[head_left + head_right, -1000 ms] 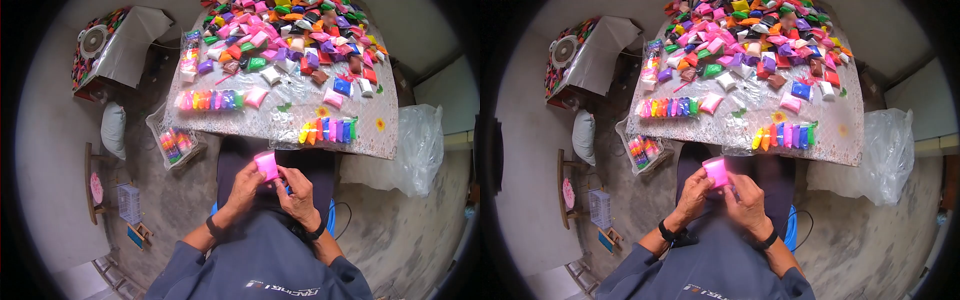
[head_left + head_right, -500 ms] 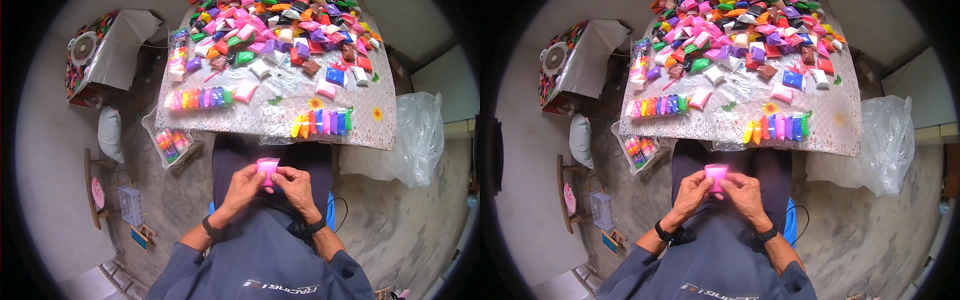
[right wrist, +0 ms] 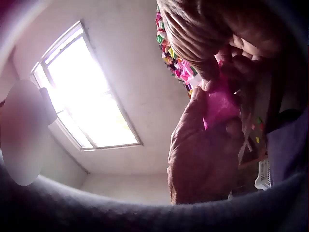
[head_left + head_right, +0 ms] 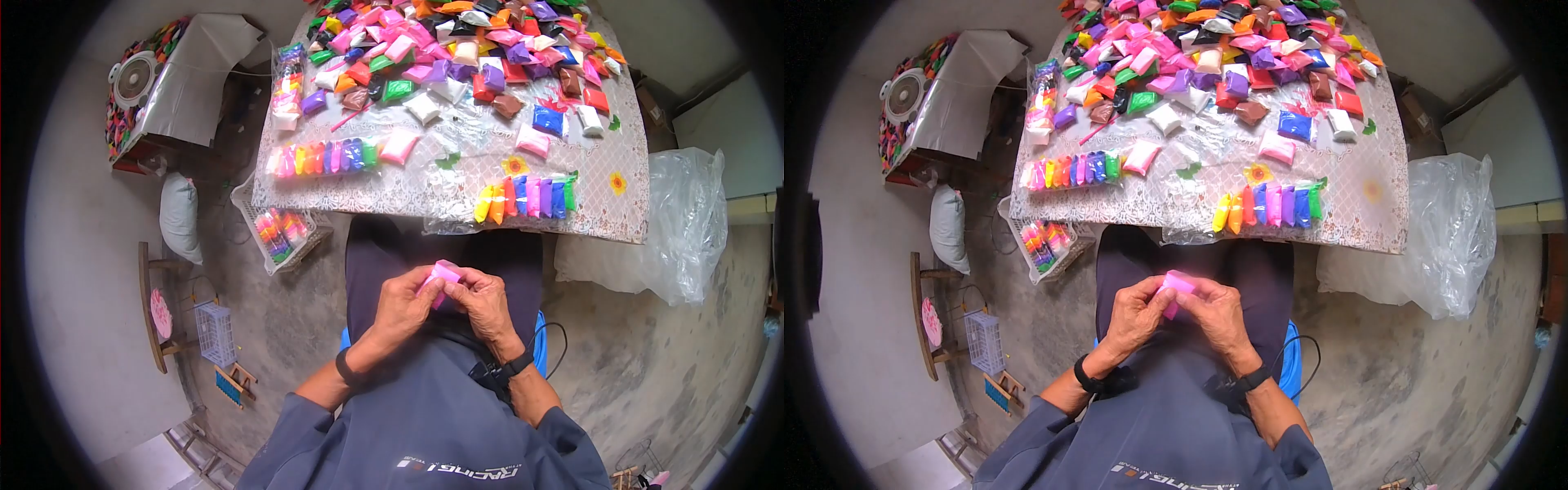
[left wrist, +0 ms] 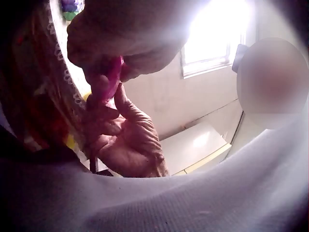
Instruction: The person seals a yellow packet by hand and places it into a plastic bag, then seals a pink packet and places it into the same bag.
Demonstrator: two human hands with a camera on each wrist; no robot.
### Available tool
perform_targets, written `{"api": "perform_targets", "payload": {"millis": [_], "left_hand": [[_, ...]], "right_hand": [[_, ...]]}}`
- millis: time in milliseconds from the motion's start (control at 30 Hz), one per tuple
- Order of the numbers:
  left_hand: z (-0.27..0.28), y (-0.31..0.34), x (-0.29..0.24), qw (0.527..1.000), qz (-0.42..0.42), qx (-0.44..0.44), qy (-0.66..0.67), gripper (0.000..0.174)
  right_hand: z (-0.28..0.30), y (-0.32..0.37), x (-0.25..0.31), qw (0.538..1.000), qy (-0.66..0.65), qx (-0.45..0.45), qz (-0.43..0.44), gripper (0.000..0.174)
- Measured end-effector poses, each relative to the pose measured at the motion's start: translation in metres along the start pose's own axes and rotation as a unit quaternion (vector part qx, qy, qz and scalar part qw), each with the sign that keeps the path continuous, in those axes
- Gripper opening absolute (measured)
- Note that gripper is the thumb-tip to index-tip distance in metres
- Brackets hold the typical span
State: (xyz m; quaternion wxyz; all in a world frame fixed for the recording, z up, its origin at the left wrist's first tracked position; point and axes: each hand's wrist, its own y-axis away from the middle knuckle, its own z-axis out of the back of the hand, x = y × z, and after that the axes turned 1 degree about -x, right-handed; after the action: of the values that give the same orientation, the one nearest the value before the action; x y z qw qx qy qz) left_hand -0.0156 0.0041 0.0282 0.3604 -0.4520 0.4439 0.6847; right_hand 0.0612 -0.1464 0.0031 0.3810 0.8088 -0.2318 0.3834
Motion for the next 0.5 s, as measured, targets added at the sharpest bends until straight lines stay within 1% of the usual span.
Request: {"api": "perform_targets", "payload": {"millis": [67, 100, 133, 167, 300, 367, 400, 467, 500], "left_hand": [[-0.002, -0.002, 0.004, 0.994, -0.098, -0.048, -0.030, 0.022], [-0.002, -0.002, 0.003, 0.994, -0.098, -0.048, -0.030, 0.022], [-0.001, -0.001, 0.002, 0.995, -0.081, -0.046, -0.043, 0.023], [0.001, -0.001, 0.001, 0.995, -0.064, -0.044, -0.055, 0.024], [0.003, -0.001, 0.001, 0.992, -0.057, -0.049, -0.101, 0.027], [0.001, -0.001, 0.007, 0.999, 0.000, -0.042, 0.015, 0.029], [0.002, 0.000, 0.007, 0.999, 0.000, -0.041, 0.015, 0.029], [0.006, 0.001, 0.005, 0.994, 0.073, -0.010, 0.077, 0.025], [0.003, 0.001, 0.002, 0.994, 0.073, -0.010, 0.078, 0.025]], "right_hand": [[-0.001, 0.000, -0.003, 1.000, -0.009, -0.001, 0.005, 0.035], [-0.001, 0.000, -0.004, 1.000, -0.019, -0.002, 0.010, 0.035], [-0.002, -0.001, -0.006, 1.000, -0.019, -0.002, 0.010, 0.035], [-0.004, -0.001, -0.009, 0.999, -0.033, -0.013, 0.007, 0.031], [-0.007, 0.000, -0.008, 0.999, -0.046, -0.027, 0.007, 0.023], [-0.004, 0.000, -0.009, 0.998, -0.053, -0.018, 0.005, 0.026], [-0.002, 0.000, -0.011, 0.998, -0.060, -0.008, 0.002, 0.029], [0.003, -0.003, -0.018, 0.998, -0.057, -0.013, 0.004, 0.029], [0.004, -0.004, -0.019, 0.998, -0.055, -0.016, 0.006, 0.029]]}}
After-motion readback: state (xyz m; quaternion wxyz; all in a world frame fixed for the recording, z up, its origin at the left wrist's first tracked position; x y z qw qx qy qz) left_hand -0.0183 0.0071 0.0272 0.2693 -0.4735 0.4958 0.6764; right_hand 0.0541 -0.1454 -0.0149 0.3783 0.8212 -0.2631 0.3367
